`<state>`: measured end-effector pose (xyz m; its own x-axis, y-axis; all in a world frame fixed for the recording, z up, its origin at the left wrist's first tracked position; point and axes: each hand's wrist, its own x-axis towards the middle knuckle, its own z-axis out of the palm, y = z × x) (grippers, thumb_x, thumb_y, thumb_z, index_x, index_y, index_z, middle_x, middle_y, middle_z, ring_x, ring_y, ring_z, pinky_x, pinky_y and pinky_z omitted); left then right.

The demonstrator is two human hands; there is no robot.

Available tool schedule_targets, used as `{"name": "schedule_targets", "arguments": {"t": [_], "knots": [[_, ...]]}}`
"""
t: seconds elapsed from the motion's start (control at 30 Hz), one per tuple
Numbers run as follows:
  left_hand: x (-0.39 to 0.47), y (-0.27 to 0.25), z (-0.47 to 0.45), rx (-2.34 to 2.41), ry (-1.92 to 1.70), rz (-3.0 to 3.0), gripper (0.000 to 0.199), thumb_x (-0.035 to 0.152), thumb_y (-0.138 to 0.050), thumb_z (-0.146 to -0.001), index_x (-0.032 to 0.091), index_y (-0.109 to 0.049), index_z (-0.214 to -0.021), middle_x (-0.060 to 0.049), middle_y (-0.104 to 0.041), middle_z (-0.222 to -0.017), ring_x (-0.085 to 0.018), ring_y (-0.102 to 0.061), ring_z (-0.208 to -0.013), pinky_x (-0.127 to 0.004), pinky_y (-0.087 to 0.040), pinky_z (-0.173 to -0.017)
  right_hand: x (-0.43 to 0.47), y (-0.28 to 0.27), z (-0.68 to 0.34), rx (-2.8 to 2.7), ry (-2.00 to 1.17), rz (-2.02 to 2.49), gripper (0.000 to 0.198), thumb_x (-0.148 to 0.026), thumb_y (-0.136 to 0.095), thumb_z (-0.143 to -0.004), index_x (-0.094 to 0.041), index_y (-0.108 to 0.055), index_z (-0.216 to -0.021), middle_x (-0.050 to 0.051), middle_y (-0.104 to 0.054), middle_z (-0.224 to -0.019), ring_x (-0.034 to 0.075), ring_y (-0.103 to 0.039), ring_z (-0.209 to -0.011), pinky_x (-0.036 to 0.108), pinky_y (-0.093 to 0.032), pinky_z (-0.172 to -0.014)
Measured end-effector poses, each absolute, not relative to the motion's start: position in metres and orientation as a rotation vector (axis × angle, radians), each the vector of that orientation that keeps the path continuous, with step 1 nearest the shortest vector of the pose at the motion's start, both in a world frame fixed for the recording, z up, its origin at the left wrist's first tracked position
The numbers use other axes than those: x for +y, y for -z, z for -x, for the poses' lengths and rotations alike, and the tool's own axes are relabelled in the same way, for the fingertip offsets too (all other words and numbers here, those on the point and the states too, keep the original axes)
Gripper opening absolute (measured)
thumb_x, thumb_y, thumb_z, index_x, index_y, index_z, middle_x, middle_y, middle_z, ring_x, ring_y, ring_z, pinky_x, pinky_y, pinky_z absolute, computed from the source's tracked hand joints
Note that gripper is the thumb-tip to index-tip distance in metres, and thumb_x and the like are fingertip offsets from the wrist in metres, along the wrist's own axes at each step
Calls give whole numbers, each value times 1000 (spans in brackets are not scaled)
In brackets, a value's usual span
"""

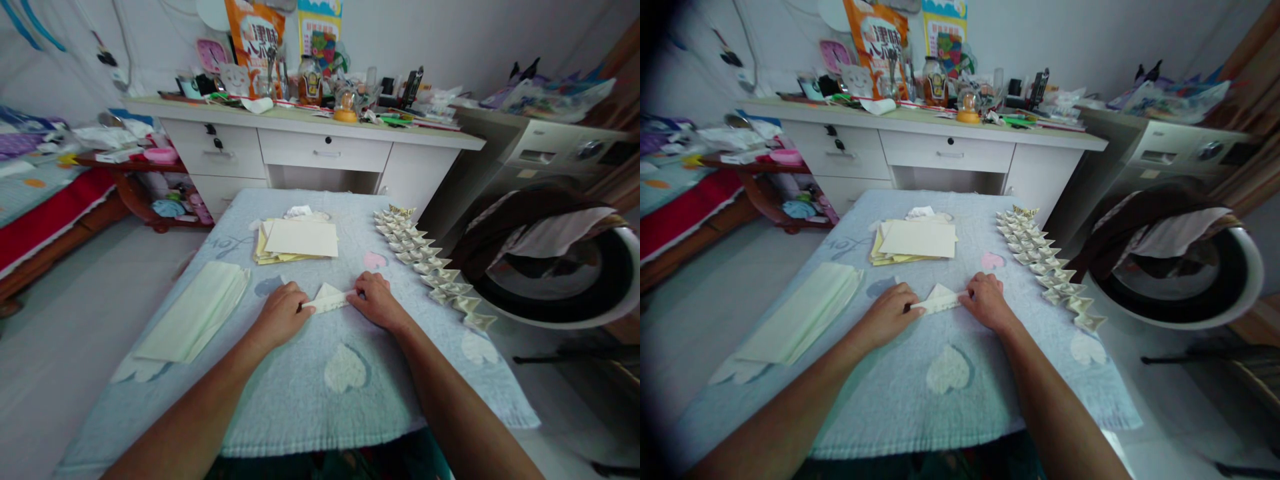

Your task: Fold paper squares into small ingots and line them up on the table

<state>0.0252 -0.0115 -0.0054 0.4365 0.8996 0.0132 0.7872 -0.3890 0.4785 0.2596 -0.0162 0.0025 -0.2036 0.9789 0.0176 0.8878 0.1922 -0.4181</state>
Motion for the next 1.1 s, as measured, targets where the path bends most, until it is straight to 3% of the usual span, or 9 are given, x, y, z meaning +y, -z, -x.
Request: {"name": "schedule_targets", "arguments": {"t": [0.23, 0.47, 0.8, 0.93, 1.03, 1.1], "knots": [[-10, 3, -22, 1414, -286, -2347, 25, 31, -48, -87, 18, -67, -79, -6, -59, -86, -20, -53, -87, -33, -38, -82, -16, -2, -258, -2171, -441, 1820, 18, -30, -61, -84, -16, -63, -73, 4, -59, -93, 19, -47, -92, 31, -29, -77], [-12, 2, -22, 1462, -265, -2436, 22, 32, -53, -84, 17, -60, -69, -5, -56, -82, -20, -51, -82, -34, -37, -80, -16, -1, -258, -2145, -424, 1833, 18, -30, -63, -82, -16, -62, -70, 4, -58, -91, 19, -46, -91, 31, -28, -77], [-14, 1, -24, 1486, -233, -2451, 19, 30, -53, -84, 18, -57, -68, -5, -55, -81, -21, -50, -82, -35, -36, -79, -14, 1, -259, -2141, -409, 1843, 19, -30, -60, -85, -17, -64, -71, 4, -59, -91, 20, -46, -92, 32, -27, -77], [-17, 2, -26, 1502, -348, -2447, 8, 25, -57, -81, 20, -59, -86, -5, -56, -89, -22, -49, -89, -35, -37, -82, -15, 0, -257, -2122, -389, 1869, 20, -30, -60, -84, -17, -64, -69, 4, -58, -91, 20, -46, -91, 32, -27, -76], [-18, 3, -28, 1378, -467, -2496, 27, 16, -55, -80, 24, -59, -105, -5, -57, -103, -23, -47, -99, -36, -37, -86, -15, 0, -255, -2115, -374, 1889, 20, -30, -60, -83, -17, -64, -69, 4, -58, -90, 20, -46, -90, 32, -26, -76], [-17, 5, -30, 1225, -473, -2550, 30, 11, -51, -82, 26, -61, -106, -4, -58, -105, -22, -47, -101, -35, -37, -86, -15, 1, -254, -2113, -363, 1899, 19, -30, -61, -83, -17, -64, -69, 5, -58, -90, 20, -46, -91, 31, -26, -76]]}}
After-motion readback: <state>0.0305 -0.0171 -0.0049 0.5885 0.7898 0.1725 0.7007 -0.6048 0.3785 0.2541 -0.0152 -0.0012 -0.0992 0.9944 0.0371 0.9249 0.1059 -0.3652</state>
